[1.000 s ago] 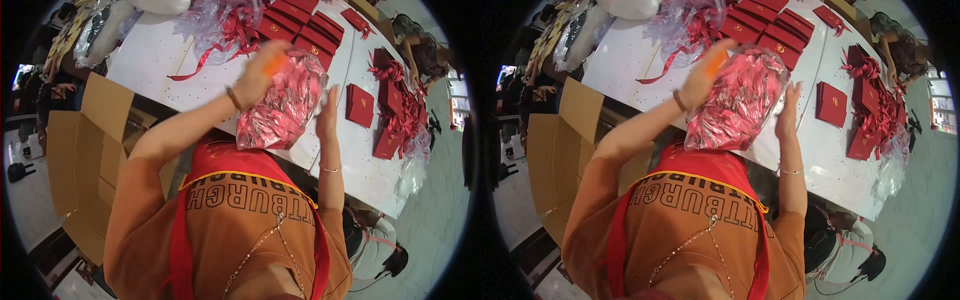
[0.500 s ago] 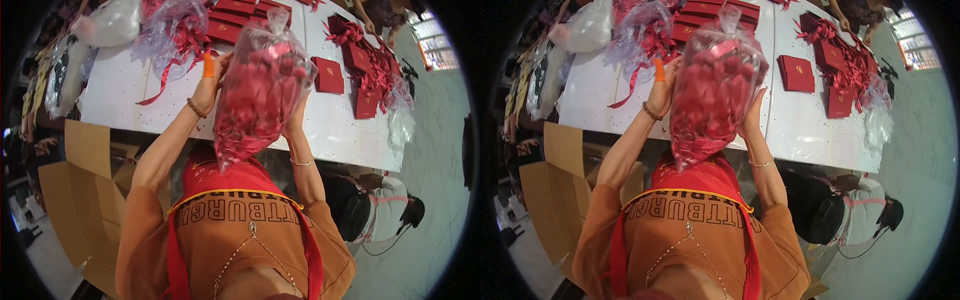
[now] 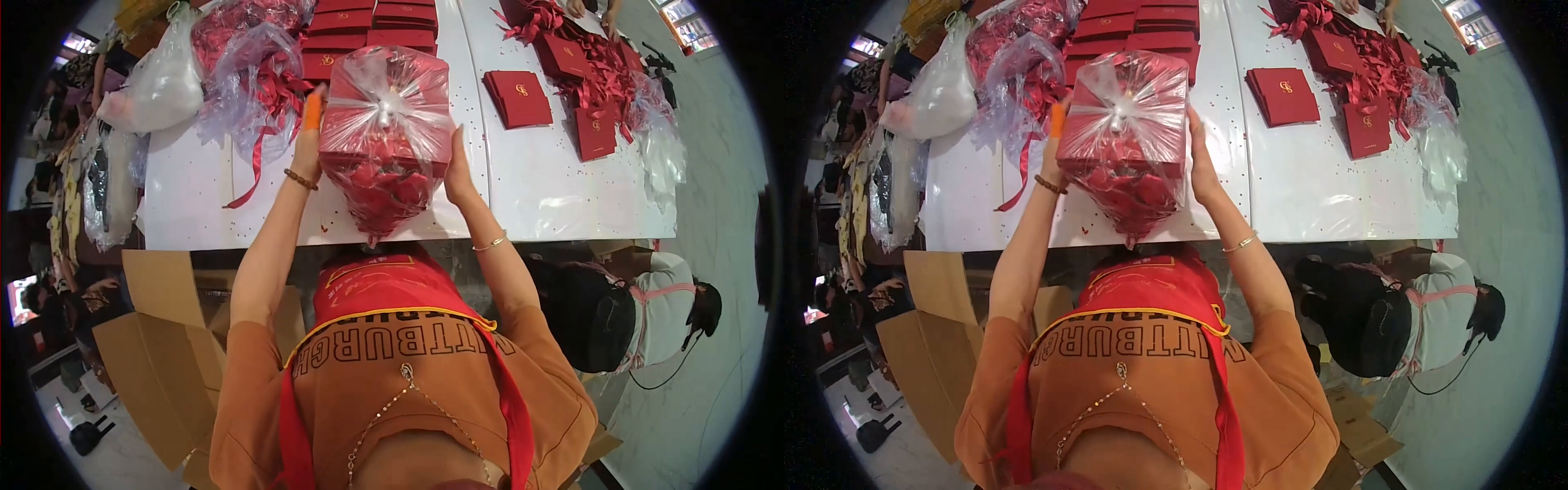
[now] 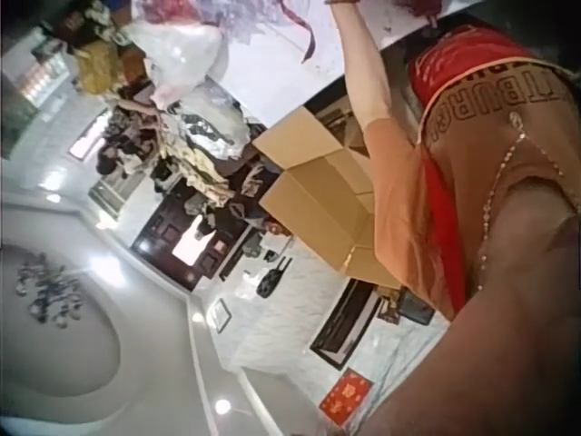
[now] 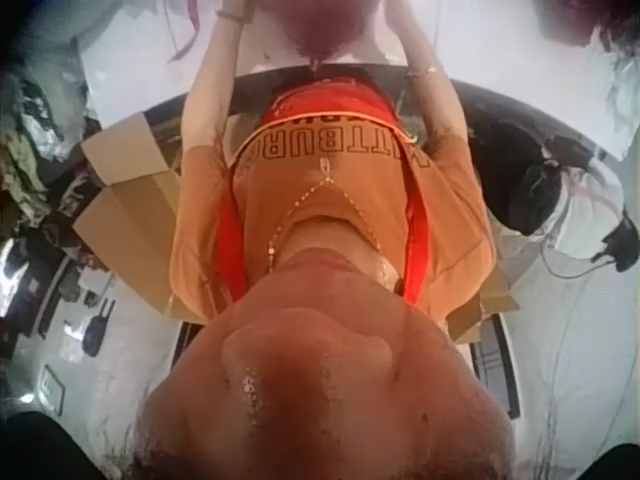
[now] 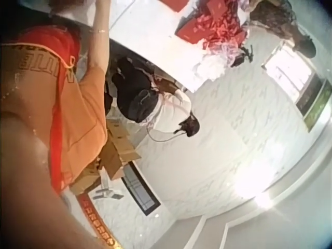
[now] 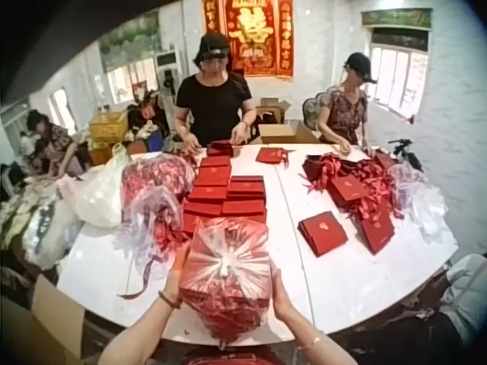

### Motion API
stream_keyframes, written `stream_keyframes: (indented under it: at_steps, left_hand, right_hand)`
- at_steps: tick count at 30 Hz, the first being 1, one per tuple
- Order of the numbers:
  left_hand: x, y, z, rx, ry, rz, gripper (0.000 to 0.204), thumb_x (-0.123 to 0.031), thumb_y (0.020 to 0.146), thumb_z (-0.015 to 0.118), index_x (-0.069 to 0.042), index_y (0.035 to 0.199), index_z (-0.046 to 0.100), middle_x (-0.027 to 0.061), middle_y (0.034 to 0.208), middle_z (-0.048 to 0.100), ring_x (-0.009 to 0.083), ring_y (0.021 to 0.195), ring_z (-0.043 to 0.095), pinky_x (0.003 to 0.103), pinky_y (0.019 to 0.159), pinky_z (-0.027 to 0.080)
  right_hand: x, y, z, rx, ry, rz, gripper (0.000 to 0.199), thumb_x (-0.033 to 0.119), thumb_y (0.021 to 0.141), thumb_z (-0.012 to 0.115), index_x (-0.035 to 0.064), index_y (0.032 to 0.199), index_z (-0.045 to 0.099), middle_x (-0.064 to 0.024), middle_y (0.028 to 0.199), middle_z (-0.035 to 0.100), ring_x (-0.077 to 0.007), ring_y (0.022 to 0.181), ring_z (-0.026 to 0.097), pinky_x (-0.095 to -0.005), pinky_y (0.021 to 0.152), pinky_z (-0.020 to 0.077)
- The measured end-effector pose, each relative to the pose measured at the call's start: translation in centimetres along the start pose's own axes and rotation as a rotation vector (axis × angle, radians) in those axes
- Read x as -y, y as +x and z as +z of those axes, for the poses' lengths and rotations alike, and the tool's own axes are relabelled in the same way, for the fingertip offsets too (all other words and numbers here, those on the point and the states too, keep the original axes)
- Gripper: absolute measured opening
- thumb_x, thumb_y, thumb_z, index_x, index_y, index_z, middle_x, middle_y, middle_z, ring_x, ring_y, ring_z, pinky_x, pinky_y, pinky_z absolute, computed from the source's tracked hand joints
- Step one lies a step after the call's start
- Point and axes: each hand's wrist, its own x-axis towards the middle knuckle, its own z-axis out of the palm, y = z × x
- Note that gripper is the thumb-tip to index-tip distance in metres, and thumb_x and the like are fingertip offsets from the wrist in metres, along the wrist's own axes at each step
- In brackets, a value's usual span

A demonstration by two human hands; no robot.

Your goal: Packing red cards with ribbons into plastic bags and organizing them into stacks.

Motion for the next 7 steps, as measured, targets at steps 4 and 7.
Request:
stream_keyframes:
  at_steps: [4,7]
  left_hand:
    - [-10.4,2.6,8.1,0.294,0.688,0.316,0.05,-0.03,0.09,0.046,-0.003,0.13,0.034,0.0101,0.13,0.04,0.0181,0.12,0.037,0.028,0.099,0.028]
    - [-10.9,5.5,9.7,0.618,0.923,-0.156,0.05,-0.025,0.087,0.051,-0.014,0.133,0.034,0.0135,0.134,0.037,0.0198,0.123,0.034,0.025,0.099,0.026]
  right_hand:
    - [6.4,2.8,-0.1,-0.199,-0.088,-0.104,0.065,0.049,0.091,0.027,0.0034,0.137,0.019,-0.0119,0.141,0.023,-0.0202,0.13,0.02,-0.0294,0.104,0.0173]
    - [9.1,5.1,0.6,0.157,0.009,0.062,0.072,0.041,0.085,0.049,0.0083,0.139,0.014,-0.0117,0.144,0.015,-0.0182,0.133,0.012,-0.0292,0.107,0.0091]
